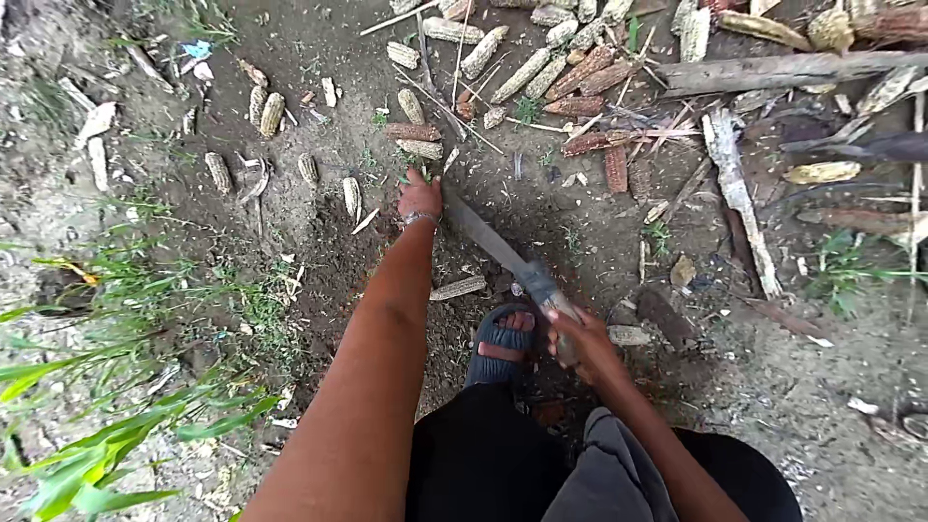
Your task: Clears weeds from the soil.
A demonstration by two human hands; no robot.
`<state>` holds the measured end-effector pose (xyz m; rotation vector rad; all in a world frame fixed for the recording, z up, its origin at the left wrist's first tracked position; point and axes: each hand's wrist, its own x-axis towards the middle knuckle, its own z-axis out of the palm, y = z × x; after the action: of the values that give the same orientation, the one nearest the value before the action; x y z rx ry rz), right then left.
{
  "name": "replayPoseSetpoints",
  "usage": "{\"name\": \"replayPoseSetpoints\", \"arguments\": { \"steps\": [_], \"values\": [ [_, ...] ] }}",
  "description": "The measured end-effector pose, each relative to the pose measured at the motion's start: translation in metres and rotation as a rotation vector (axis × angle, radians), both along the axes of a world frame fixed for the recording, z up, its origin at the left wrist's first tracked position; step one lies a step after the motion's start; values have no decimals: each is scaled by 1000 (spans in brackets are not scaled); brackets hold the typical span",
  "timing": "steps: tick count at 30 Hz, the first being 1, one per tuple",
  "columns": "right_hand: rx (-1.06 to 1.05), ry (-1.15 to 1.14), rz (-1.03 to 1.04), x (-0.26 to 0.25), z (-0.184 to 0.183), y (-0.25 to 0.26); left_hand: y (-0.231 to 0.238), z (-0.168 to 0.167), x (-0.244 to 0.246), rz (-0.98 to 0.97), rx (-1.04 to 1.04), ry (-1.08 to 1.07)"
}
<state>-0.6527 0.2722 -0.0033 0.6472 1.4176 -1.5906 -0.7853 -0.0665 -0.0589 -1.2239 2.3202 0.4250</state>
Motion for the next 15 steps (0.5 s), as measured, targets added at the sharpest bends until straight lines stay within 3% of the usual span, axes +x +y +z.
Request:
{"name": "replayPoseSetpoints", "arguments": {
  "steps": [4,8,10,15],
  "values": [
    [10,18,-31,-5,3,-22,4,-4,-7,-19,-37,-80],
    [53,269,37,-17,-4,-43,-4,14,-19,18,27,-79],
    [52,360,37,-7,5,-28,-10,11,-13,18,64,-48],
    [-12,71,-332,27,39,51,-5,5,8,42,118,136]
  ]
}}
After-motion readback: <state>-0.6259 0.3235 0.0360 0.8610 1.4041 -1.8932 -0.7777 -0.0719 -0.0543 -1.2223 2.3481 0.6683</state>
